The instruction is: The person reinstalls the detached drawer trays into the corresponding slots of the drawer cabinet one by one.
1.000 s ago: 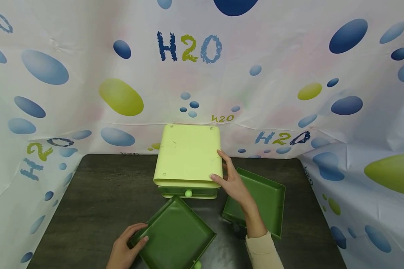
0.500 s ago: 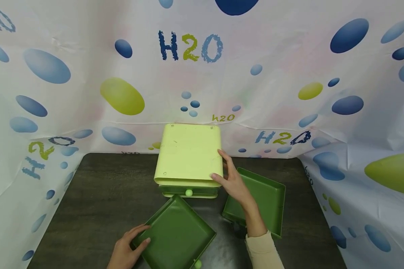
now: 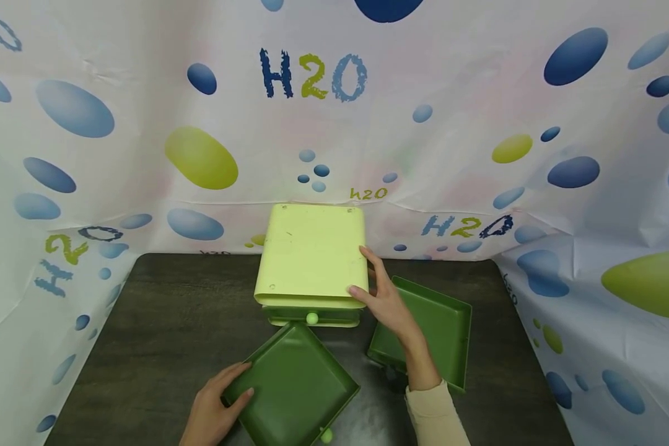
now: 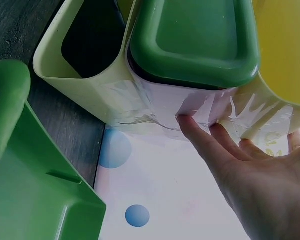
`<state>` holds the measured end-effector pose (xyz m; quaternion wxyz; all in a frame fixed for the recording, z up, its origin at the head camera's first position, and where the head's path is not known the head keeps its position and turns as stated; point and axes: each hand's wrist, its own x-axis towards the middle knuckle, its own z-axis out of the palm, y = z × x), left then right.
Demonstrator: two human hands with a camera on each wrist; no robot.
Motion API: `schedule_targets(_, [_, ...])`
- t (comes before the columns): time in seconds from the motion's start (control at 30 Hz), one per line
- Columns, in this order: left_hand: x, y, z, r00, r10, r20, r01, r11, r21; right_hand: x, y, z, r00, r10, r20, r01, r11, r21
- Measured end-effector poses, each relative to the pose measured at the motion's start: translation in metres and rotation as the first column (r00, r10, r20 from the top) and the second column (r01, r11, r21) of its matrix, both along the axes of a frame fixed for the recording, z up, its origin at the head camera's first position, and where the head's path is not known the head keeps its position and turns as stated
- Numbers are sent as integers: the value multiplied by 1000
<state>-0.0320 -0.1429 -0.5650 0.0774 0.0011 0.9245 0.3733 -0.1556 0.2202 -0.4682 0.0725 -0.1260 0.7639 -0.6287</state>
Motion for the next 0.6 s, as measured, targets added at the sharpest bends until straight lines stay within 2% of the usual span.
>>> schedule_targets(0.2, [1,-1,4,999,-39,7,39,999,14,0,1,1,1000,-1,-4,1,1000,3])
schedule_targets(0.37, [2,-1,5,999,-52,12,51,997,61,-1,1,1,1000,-1,-2,1,1000,2])
schedule_targets(0.6, [8,4,9,1000,3,24,-5,998,57,-1,1,2,1000,4,7,-4,1000,0])
